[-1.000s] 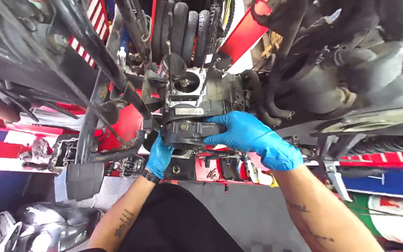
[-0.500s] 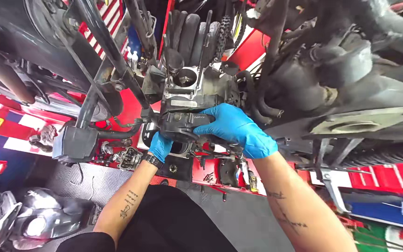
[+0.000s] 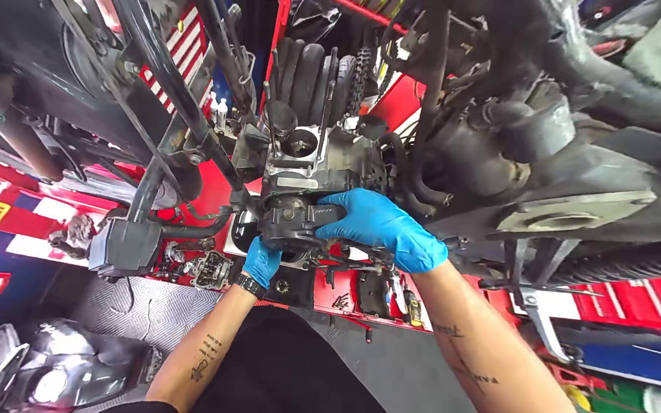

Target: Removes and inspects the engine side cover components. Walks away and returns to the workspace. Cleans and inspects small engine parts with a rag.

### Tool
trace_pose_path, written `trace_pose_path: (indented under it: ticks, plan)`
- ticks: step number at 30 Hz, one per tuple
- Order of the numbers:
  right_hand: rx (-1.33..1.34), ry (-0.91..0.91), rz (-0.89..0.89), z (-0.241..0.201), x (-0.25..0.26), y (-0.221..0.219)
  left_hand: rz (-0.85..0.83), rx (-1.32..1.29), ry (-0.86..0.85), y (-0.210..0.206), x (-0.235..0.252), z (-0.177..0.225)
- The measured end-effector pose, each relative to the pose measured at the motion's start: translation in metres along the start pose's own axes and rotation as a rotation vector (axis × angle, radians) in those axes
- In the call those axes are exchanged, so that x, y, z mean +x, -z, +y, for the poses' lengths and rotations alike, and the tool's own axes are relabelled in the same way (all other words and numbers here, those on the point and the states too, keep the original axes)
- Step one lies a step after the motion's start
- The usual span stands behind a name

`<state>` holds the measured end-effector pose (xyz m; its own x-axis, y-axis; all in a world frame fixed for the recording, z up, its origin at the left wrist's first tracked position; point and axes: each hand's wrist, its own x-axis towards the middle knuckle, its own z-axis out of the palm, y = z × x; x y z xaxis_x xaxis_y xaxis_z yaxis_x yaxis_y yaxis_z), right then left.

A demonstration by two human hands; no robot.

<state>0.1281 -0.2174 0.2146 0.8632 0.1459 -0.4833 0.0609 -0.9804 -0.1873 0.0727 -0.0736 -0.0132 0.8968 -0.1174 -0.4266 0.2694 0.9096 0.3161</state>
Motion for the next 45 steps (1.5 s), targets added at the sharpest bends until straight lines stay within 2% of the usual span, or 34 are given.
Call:
trace_pose_path:
  ticks: [6, 12, 22, 28, 35, 39, 42, 45]
  plan:
    - [0.036, 0.017, -0.041, 0.005, 0.0, 0.005, 0.068, 0.009, 0.023, -0.002, -0.016, 0.003]
    - [-0.086, 0.065, -0.126, 0.0, 0.004, 0.008, 0.033, -0.008, 0.088, -0.001, -0.016, -0.002]
    - [-0.082, 0.061, -0.187, -0.002, 0.005, 0.013, 0.031, -0.043, 0.374, -0.015, -0.018, 0.025]
    - [0.02, 0.046, -0.22, 0.004, 0.005, 0.014, 0.011, -0.006, 0.463, -0.018, -0.02, 0.036]
    - [0.157, 0.136, -0.091, 0.013, 0.001, 0.002, -0.031, 0.024, 0.37, -0.011, -0.017, 0.032]
    - [0.21, 0.125, -0.034, 0.013, 0.0, -0.004, -0.07, 0.059, 0.345, -0.011, -0.018, 0.035]
    - [0.306, 0.073, 0.086, 0.012, 0.0, -0.018, -0.094, 0.057, 0.352, -0.008, -0.018, 0.034]
    - [0.365, -0.041, 0.287, 0.004, 0.005, -0.036, -0.099, 0.067, 0.359, -0.006, -0.015, 0.034]
